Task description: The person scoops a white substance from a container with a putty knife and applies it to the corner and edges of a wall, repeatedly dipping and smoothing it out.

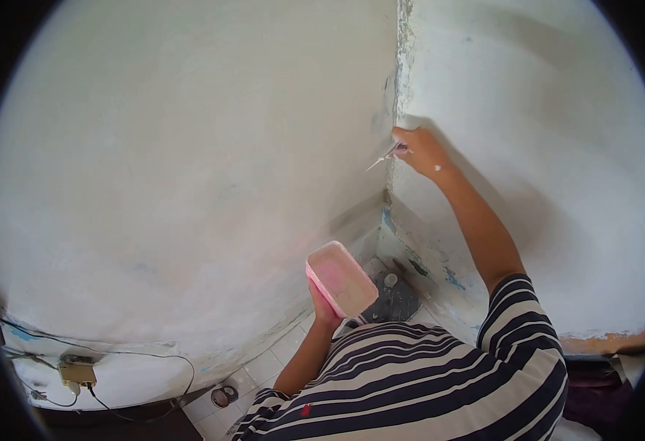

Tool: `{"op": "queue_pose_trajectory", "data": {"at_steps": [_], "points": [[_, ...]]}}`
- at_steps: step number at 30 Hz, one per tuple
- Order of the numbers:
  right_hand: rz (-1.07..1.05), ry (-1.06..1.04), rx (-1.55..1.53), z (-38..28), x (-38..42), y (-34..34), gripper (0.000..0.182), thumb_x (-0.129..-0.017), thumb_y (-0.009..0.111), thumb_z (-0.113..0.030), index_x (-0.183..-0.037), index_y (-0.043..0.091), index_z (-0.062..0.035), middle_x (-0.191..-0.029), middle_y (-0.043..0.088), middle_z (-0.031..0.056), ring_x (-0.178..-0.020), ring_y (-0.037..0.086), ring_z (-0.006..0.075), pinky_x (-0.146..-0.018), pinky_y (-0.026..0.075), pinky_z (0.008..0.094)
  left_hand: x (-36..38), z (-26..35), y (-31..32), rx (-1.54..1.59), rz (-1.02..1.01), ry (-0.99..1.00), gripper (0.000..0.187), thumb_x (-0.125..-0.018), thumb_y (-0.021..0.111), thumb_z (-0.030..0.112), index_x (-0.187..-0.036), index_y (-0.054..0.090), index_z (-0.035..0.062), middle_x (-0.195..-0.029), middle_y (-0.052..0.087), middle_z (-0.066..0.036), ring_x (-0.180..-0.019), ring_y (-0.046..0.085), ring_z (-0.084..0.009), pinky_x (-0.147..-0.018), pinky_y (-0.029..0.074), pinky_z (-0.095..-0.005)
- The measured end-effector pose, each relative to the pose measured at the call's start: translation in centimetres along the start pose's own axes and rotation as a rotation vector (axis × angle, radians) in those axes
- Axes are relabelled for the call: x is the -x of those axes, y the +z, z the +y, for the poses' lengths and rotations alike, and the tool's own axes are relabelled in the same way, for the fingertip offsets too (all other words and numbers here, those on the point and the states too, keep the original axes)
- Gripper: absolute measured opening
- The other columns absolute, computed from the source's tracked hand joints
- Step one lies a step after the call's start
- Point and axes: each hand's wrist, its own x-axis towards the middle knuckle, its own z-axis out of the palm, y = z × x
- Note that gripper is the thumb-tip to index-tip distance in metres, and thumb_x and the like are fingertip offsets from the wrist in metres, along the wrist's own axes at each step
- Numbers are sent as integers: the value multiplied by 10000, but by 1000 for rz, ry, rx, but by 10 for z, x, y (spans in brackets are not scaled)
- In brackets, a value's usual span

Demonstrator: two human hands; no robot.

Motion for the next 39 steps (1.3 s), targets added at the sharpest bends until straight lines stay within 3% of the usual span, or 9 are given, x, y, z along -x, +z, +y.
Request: {"op": "queue_pose_trajectory", "data": {"at_steps": [8, 13, 17, 19, 22, 28, 30, 35, 39], "points": [[498, -323, -23, -10, -56, -77, 254, -846, 754, -170, -916, 564, -17, -818, 675, 171, -728, 655, 371, -636, 511, 384, 3, 1, 1, -9, -27, 8, 756, -983, 253, 713, -1503, 377, 178, -1453, 510, -55, -1301, 530, -288, -1072, 455, -491], [727, -180, -5, -36, -46, -136, 247, -811, 753, -182, -942, 595, -42, -784, 674, 151, -698, 642, 335, -630, 496, 387, 3, 1, -3, 2, -13, -16, 755, -983, 250, 714, -1504, 373, 182, -1457, 504, -56, -1307, 524, -286, -1074, 453, -490], [651, -223, 0, -43, -15, -122, 254, -821, 763, -136, -902, 565, 1, -777, 684, 172, -641, 627, 312, -637, 511, 359, 0, 0, -2, 13, -36, -25, 758, -983, 236, 716, -1507, 370, 186, -1460, 501, -54, -1312, 520, -285, -1079, 449, -489], [246, -70, 14, -37, -12, -101, 278, -816, 771, -160, -874, 553, 4, -763, 662, 172, -649, 614, 322, -624, 491, 373, 1, 2, 3, 14, -31, -43, 761, -982, 229, 718, -1509, 368, 187, -1463, 499, -52, -1314, 518, -285, -1081, 448, -488], [209, -166, 87, -27, -34, -81, 286, -817, 769, -174, -858, 546, 1, -750, 633, 168, -681, 613, 330, -633, 479, 381, 6, 3, 16, 14, -38, -92, 764, -982, 215, 720, -1510, 367, 189, -1468, 495, -48, -1319, 514, -285, -1084, 445, -488], [547, -364, 63, -50, -80, -143, 269, -817, 763, -179, -905, 563, -22, -748, 626, 169, -649, 577, 294, -633, 463, 399, 3, 2, 16, 19, -64, -147, 764, -984, 202, 718, -1510, 370, 191, -1473, 492, -47, -1327, 506, -287, -1086, 443, -492], [449, -69, 172, -75, -68, -168, 215, -822, 745, -158, -917, 592, -39, -752, 656, 153, -632, 578, 243, -620, 457, 356, -2, 2, 10, 13, -49, -155, 763, -985, 201, 717, -1509, 372, 191, -1472, 493, -47, -1327, 507, -287, -1086, 443, -494], [192, -164, -33, -42, -61, -142, 141, -825, 724, -109, -910, 651, -25, -739, 700, 73, -662, 586, 149, -610, 458, 324, -2, 5, 8, 46, -73, -143, 759, -986, 202, 715, -1506, 379, 191, -1458, 508, -51, -1312, 520, -287, -1082, 446, -495], [118, -119, 142, -58, -73, -124, 151, -813, 715, -58, -919, 619, -10, -800, 694, 134, -708, 634, 219, -642, 477, 357, -3, 4, 11, 4, -67, -159, 762, -985, 205, 716, -1508, 376, 190, -1460, 507, -54, -1312, 519, -290, -1081, 447, -496]]}}
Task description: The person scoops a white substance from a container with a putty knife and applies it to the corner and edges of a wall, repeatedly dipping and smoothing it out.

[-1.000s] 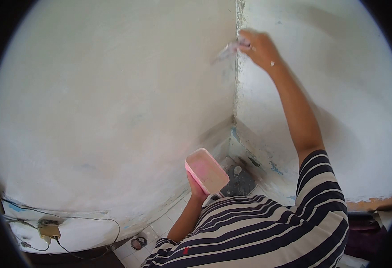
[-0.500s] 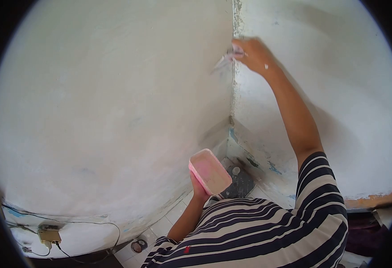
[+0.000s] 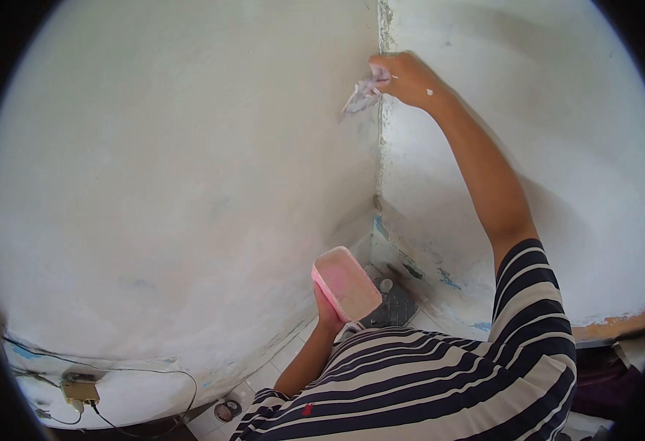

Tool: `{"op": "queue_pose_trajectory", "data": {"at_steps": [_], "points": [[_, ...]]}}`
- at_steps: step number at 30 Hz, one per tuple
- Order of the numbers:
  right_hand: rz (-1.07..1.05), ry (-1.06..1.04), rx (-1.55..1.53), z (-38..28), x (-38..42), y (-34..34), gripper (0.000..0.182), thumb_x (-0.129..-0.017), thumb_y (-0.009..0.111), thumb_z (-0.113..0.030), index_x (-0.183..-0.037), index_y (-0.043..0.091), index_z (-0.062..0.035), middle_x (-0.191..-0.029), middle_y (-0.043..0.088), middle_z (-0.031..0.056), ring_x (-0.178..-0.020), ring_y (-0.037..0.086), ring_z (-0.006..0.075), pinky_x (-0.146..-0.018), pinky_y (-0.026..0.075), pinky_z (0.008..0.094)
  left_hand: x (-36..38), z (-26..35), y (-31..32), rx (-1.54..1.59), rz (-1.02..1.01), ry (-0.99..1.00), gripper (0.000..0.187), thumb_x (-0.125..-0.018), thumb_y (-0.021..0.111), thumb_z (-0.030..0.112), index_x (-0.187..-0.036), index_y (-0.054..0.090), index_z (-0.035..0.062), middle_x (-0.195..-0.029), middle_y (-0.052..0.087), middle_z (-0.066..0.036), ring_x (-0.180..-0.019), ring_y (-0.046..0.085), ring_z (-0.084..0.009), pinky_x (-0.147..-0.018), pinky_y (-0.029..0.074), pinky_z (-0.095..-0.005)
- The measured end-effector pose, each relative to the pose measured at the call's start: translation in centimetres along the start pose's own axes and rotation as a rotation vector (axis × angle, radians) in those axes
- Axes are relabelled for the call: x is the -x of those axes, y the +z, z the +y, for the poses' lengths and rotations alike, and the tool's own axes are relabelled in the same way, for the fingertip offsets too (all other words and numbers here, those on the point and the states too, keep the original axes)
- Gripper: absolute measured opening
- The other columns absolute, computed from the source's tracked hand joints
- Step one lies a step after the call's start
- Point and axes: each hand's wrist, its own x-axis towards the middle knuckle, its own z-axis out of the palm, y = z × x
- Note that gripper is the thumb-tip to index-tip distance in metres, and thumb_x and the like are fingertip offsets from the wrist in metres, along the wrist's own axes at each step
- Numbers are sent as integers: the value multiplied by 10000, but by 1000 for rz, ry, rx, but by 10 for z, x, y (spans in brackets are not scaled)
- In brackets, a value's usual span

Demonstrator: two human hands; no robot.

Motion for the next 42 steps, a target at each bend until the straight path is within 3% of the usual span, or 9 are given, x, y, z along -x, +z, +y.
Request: {"op": "queue_pose_trajectory", "data": {"at_steps": [6, 10, 13, 22, 25, 29, 36, 39, 42], "points": [[329, -33, -132, 0, -7, -28, 186, -847, 701, -69, -885, 540, 15, -887, 717, 153, -778, 686, 227, -698, 512, 335, -3, -5, -8, 14, 23, 32, 761, -985, 213, 714, -1497, 392, 180, -1447, 518, -58, -1298, 531, -291, -1069, 459, -496], [143, 51, -404, 2, 11, -39, 145, -835, 677, -55, -841, 541, -4, -794, 683, 152, -761, 666, 252, -692, 495, 353, -3, -2, -9, 31, 15, 21, 758, -986, 214, 714, -1489, 402, 178, -1426, 534, -61, -1281, 546, -294, -1059, 468, -498], [-16, -12, -146, -3, 4, -19, 155, -826, 678, -82, -830, 537, -17, -743, 639, 160, -746, 645, 297, -677, 474, 400, -4, -3, -7, 24, 15, 22, 763, -984, 213, 717, -1489, 401, 176, -1425, 535, -62, -1279, 546, -295, -1058, 468, -498], [539, -147, -36, -22, -2, -58, 186, -852, 701, -102, -894, 542, -14, -677, 647, 113, -569, 561, 228, -578, 461, 350, -5, -5, -14, -7, 33, 69, 767, -982, 214, 721, -1502, 385, 184, -1454, 512, -55, -1301, 530, -289, -1068, 461, -492], [170, -4, -324, -10, 18, -36, 256, -792, 729, -152, -925, 555, -18, -791, 637, 179, -739, 611, 349, -664, 482, 416, -3, -5, -10, -4, 36, 78, 771, -980, 217, 724, -1501, 386, 183, -1453, 513, -56, -1300, 530, -290, -1068, 460, -492], [-28, -58, 7, -4, 16, 22, 294, -817, 744, -212, -851, 521, -25, -785, 634, 177, -737, 587, 374, -669, 454, 467, 1, -2, 2, 4, -17, 57, 774, -977, 226, 728, -1498, 390, 180, -1450, 516, -57, -1296, 535, -290, -1066, 463, -492], [440, -72, -98, -23, -9, -48, 188, -836, 716, -99, -847, 549, -13, -747, 656, 152, -672, 596, 318, -628, 469, 378, -2, -4, -4, 6, -23, 63, 760, -984, 239, 714, -1506, 382, 180, -1459, 509, -64, -1304, 528, -294, -1078, 450, -495], [434, 6, -110, -36, 9, -67, 186, -831, 719, -98, -892, 562, -18, -784, 666, 167, -686, 612, 327, -628, 472, 377, -4, -1, -4, -7, -6, 125, 757, -986, 242, 709, -1509, 378, 179, -1462, 506, -69, -1307, 527, -296, -1080, 448, -496], [106, -63, -137, -26, 23, -31, 236, -815, 752, -116, -896, 555, -15, -797, 671, 172, -719, 630, 349, -649, 479, 396, -3, -3, -7, 10, 34, 137, 758, -986, 241, 709, -1508, 378, 177, -1460, 508, -70, -1306, 528, -297, -1075, 452, -499]]}}
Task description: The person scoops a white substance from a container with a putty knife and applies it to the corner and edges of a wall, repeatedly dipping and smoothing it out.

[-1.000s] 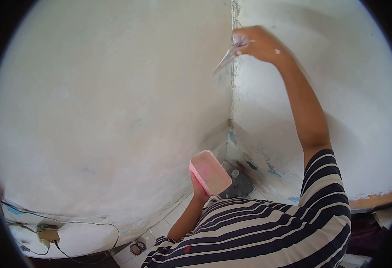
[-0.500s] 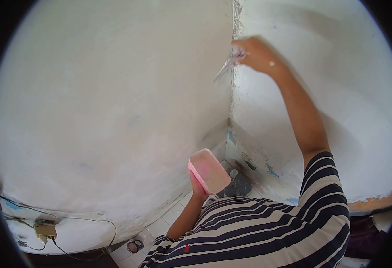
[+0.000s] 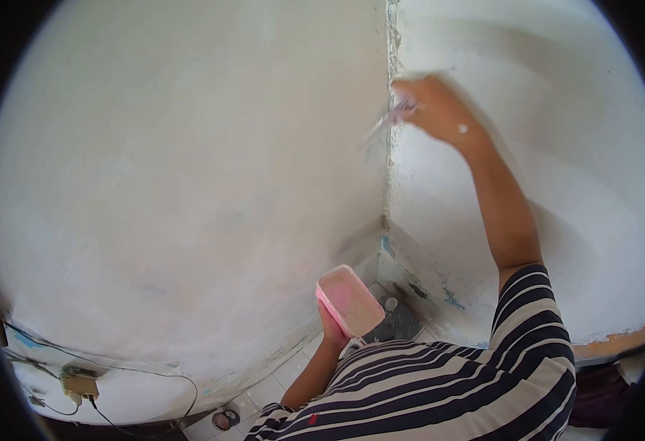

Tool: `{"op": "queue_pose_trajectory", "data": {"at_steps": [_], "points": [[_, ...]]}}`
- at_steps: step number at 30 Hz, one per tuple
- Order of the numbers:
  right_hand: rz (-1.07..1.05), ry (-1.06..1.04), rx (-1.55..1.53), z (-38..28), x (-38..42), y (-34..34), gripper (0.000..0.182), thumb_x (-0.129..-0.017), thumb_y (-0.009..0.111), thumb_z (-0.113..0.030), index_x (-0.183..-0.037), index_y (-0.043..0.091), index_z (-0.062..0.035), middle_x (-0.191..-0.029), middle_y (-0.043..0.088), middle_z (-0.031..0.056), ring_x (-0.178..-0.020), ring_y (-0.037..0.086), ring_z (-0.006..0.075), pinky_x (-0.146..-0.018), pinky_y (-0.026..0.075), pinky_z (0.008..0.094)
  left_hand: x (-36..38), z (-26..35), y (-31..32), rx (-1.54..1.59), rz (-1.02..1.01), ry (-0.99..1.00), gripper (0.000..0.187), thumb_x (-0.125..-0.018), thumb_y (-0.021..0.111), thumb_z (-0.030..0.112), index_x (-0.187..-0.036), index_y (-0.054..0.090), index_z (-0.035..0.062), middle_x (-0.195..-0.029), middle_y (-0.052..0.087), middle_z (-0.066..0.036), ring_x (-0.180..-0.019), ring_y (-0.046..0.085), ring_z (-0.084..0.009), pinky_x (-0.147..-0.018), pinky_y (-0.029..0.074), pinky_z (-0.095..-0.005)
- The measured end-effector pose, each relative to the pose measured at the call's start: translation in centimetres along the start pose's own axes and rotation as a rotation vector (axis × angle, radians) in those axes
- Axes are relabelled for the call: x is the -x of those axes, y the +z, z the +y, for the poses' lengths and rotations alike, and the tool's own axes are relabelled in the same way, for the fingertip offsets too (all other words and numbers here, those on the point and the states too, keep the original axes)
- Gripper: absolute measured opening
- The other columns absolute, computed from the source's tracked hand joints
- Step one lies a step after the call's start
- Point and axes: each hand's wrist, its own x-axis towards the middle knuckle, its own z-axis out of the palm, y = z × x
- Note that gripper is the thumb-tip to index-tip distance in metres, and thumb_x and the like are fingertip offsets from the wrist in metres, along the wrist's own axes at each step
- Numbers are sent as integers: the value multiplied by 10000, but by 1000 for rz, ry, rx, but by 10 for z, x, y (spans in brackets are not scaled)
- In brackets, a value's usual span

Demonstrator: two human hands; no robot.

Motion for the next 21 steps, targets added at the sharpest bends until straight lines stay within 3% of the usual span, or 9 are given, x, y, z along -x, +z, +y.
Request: {"op": "queue_pose_trajectory", "data": {"at_steps": [1, 3, 5, 8, 12, 13, 16, 18, 21], "points": [[-61, -47, 59, 5, 7, 23, 246, -811, 762, -125, -885, 555, -14, -793, 674, 169, -729, 632, 358, -659, 484, 402, -1, 1, 1, 25, -41, -25, 760, -986, 241, 710, -1508, 379, 176, -1460, 508, -69, -1308, 526, -296, -1074, 453, -501], [-200, -8, 66, 24, 19, 80, 251, -802, 756, -184, -908, 585, -35, -814, 658, 179, -855, 655, 377, -748, 497, 498, -1, 2, 3, 52, -76, -54, 762, -985, 240, 711, -1508, 379, 174, -1461, 507, -69, -1309, 525, -295, -1073, 453, -503], [-305, -74, 112, 42, 47, 141, 232, -816, 748, -180, -932, 595, -50, -849, 681, 170, -891, 660, 394, -785, 509, 511, -1, 4, 6, 23, -94, -29, 771, -981, 235, 718, -1506, 379, 172, -1461, 507, -68, -1310, 524, -295, -1075, 452, -506], [-457, 8, 93, 57, 77, 179, 232, -839, 728, -173, -989, 595, -56, -880, 689, 181, -914, 662, 400, -799, 514, 511, 1, 4, 10, -18, -20, -4, 775, -979, 234, 722, -1505, 380, 172, -1458, 508, -68, -1304, 529, -296, -1074, 454, -504], [-227, 101, 63, 75, 67, 166, 223, -874, 693, -170, -1033, 582, -61, -900, 699, 167, -877, 672, 389, -749, 519, 486, 7, 1, 5, 26, -22, -33, 777, -977, 239, 725, -1505, 380, 174, -1460, 506, -66, -1304, 529, -295, -1073, 456, -501], [-26, -18, 6, 88, 56, 162, 249, -844, 744, -185, -949, 554, -62, -778, 655, 161, -746, 652, 365, -648, 486, 455, 6, 0, 3, 9, -9, -16, 775, -976, 243, 725, -1506, 380, 176, -1463, 503, -65, -1308, 526, -292, -1073, 456, -499], [95, -65, 37, 54, 18, 79, 217, -839, 741, -129, -900, 560, -26, -799, 661, 186, -747, 655, 371, -657, 500, 422, 8, -5, -5, -8, 5, 14, 768, -978, 248, 721, -1506, 380, 178, -1462, 504, -64, -1309, 525, -287, -1072, 459, -495], [332, -121, 96, 54, 1, 37, 258, -844, 753, -193, -1013, 620, -50, -880, 699, 204, -800, 682, 393, -692, 531, 389, -3, -3, 1, -7, -28, 49, 762, -981, 249, 716, -1505, 381, 179, -1459, 507, -64, -1307, 527, -286, -1070, 461, -492], [570, -98, 91, 35, -10, -31, 206, -822, 722, -132, -924, 584, -18, -718, 641, 171, -576, 555, 320, -598, 476, 365, 3, 0, 8, 20, -20, 52, 749, -988, 245, 705, -1504, 382, 180, -1454, 512, -62, -1301, 533, -286, -1066, 465, -488]]}}
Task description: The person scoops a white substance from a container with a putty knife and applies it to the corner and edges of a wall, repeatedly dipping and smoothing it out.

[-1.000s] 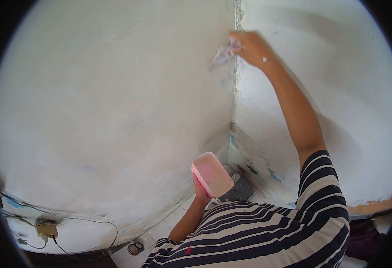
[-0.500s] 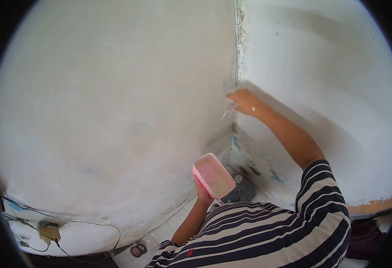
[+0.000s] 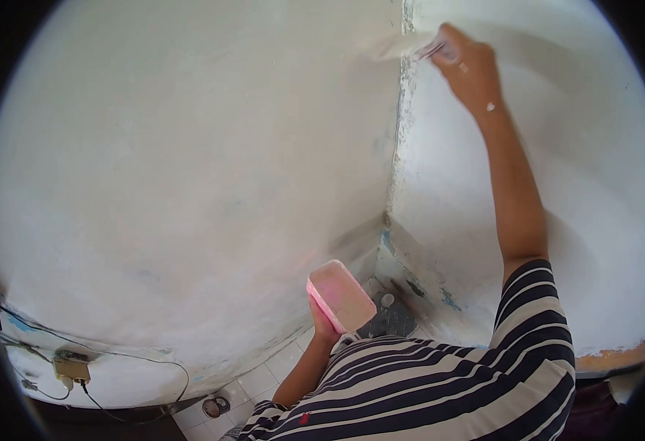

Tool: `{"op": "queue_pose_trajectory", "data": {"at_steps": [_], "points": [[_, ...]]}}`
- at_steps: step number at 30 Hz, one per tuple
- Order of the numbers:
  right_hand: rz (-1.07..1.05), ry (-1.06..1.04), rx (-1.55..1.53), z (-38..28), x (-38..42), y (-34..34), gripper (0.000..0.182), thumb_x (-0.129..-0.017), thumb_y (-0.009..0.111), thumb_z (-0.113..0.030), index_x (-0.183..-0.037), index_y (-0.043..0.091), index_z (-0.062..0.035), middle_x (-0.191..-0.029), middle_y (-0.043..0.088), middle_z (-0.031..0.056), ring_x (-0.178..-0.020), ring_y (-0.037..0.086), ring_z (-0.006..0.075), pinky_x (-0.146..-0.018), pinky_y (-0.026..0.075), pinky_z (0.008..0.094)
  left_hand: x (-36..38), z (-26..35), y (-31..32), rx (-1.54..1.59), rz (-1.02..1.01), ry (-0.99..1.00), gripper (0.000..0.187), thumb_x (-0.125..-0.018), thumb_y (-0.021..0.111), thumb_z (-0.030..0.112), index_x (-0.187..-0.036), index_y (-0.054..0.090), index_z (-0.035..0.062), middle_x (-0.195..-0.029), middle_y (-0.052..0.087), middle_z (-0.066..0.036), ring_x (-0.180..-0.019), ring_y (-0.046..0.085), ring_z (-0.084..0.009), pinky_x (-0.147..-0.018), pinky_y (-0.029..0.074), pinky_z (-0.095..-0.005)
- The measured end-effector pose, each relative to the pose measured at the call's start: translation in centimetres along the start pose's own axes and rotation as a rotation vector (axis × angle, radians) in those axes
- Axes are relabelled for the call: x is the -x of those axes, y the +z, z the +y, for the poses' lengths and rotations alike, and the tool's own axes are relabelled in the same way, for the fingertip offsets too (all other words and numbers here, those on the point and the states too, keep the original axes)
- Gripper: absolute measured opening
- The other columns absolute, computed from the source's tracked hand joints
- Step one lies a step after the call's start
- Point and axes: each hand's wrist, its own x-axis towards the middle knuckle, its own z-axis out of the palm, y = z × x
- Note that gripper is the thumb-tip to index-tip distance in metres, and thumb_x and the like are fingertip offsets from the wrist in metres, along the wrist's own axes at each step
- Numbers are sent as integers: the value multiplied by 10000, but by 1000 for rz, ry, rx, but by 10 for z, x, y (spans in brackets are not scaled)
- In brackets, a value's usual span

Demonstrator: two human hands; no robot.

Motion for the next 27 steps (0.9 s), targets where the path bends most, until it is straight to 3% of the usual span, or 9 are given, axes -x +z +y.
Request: {"op": "queue_pose_trajectory", "data": {"at_steps": [2, 5, 7, 10, 14, 17, 20, 23, 27], "points": [[-37, 93, 47, -14, -5, -22, 205, -822, 720, -131, -918, 585, -10, -731, 644, 170, -591, 587, 316, -605, 481, 363, 0, 1, 0, -45, 10, -11, 740, -993, 239, 699, -1503, 383, 182, -1456, 510, -60, -1300, 533, -287, -1067, 464, -487], [-162, -2, -36, -11, 48, 3, 194, -812, 745, -95, -932, 612, -20, -794, 654, 153, -716, 664, 280, -677, 514, 363, -3, 1, 0, -32, -3, -17, 739, -994, 235, 697, -1504, 381, 182, -1458, 508, -60, -1302, 529, -287, -1070, 462, -488], [-476, 191, -187, 6, 126, 53, 277, -852, 738, -217, -1088, 648, -104, -866, 708, 127, -825, 663, 345, -772, 517, 439, -3, 1, -1, -26, 16, -23, 741, -993, 237, 699, -1504, 382, 181, -1455, 511, -60, -1302, 530, -287, -1071, 461, -489], [-829, 332, -178, 8, 242, 113, 307, -830, 759, -254, -999, 569, -82, -852, 682, 166, -850, 657, 400, -724, 508, 493, 1, 0, -4, -21, 34, -19, 749, -989, 238, 705, -1504, 382, 180, -1451, 515, -61, -1303, 529, -287, -1073, 459, -491], [-875, 326, -142, 35, 307, 169, 297, -839, 748, -246, -1011, 570, -82, -888, 682, 178, -870, 660, 409, -733, 511, 511, 6, 0, -5, -13, 24, -36, 768, -979, 242, 720, -1503, 385, 176, -1449, 517, -63, -1301, 532, -289, -1074, 457, -493], [-699, 238, -97, 42, 264, 172, 295, -850, 737, -228, -1057, 595, -72, -867, 682, 179, -861, 658, 407, -731, 514, 503, 8, -2, -8, -42, 73, -9, 781, -973, 245, 729, -1502, 381, 171, -1444, 520, -71, -1291, 541, -292, -1068, 461, -494], [-535, 248, -188, 21, 171, 107, 279, -866, 724, -208, -1084, 611, -75, -867, 684, 170, -863, 661, 388, -721, 512, 491, 7, -5, -19, -61, 81, -4, 795, -967, 251, 737, -1502, 377, 163, -1438, 524, -81, -1282, 547, -300, -1059, 467, -503], [-311, 157, -105, 14, 177, 82, 243, -865, 727, -205, -1017, 601, -63, -846, 680, 167, -851, 661, 387, -709, 507, 493, 8, -3, -19, -12, 41, -42, 807, -961, 247, 745, -1502, 373, 158, -1434, 525, -88, -1280, 547, -309, -1054, 470, -511], [-677, 201, -66, 6, 239, 90, 269, -853, 733, -210, -1014, 577, -61, -814, 669, 173, -818, 655, 403, -700, 504, 506, 5, -5, -23, -14, 99, -35, 817, -957, 243, 751, -1501, 373, 156, -1430, 527, -93, -1276, 548, -315, -1054, 468, -517]]}}
